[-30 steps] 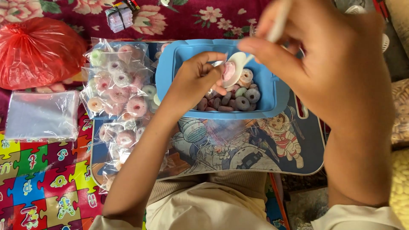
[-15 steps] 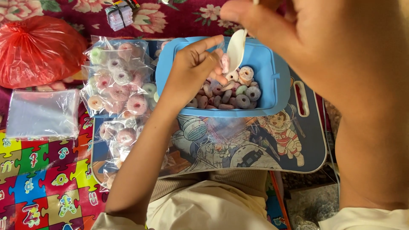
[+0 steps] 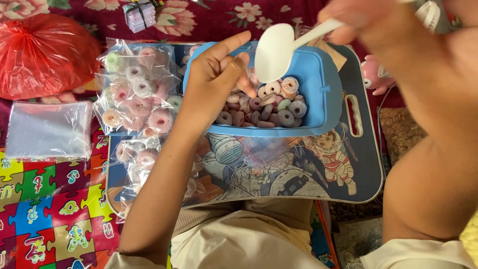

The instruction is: Manually packing small donut-shaped snacks into individual plastic bags using a spoon and hands while sitting on the floor.

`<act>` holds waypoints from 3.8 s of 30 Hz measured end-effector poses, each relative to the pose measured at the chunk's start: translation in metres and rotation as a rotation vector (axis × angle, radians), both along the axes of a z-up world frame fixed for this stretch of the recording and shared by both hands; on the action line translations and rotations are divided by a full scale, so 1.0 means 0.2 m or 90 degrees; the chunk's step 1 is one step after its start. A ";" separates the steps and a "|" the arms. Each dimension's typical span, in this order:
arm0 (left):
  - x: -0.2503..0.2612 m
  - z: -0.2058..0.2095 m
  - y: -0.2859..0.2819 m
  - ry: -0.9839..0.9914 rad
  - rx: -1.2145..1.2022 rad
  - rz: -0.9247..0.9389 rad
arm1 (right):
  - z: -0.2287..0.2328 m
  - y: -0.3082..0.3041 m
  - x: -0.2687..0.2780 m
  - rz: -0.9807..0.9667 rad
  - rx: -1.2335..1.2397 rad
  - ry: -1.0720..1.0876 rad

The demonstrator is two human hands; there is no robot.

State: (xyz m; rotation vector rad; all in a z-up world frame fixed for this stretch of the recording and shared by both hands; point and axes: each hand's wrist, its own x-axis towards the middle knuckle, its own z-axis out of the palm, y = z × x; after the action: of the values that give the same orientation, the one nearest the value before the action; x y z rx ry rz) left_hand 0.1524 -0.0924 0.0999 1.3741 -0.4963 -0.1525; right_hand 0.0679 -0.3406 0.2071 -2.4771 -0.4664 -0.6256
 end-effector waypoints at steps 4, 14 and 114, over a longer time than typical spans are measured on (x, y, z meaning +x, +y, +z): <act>-0.01 0.01 0.01 0.009 -0.015 -0.016 | -0.03 0.00 -0.04 -0.018 0.072 0.013; -0.02 -0.02 0.15 -0.040 0.045 0.032 | -0.11 -0.08 -0.06 -0.057 0.241 0.054; -0.68 -0.39 0.42 -0.174 0.185 0.406 | -1.20 -0.06 -0.53 -0.363 0.034 0.129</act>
State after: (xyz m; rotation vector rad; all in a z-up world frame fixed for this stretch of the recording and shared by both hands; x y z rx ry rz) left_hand 0.0160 -0.0075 0.0224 1.7853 -0.2432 0.5059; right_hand -0.0388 -0.3520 -0.0322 -2.5861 0.3460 -0.5763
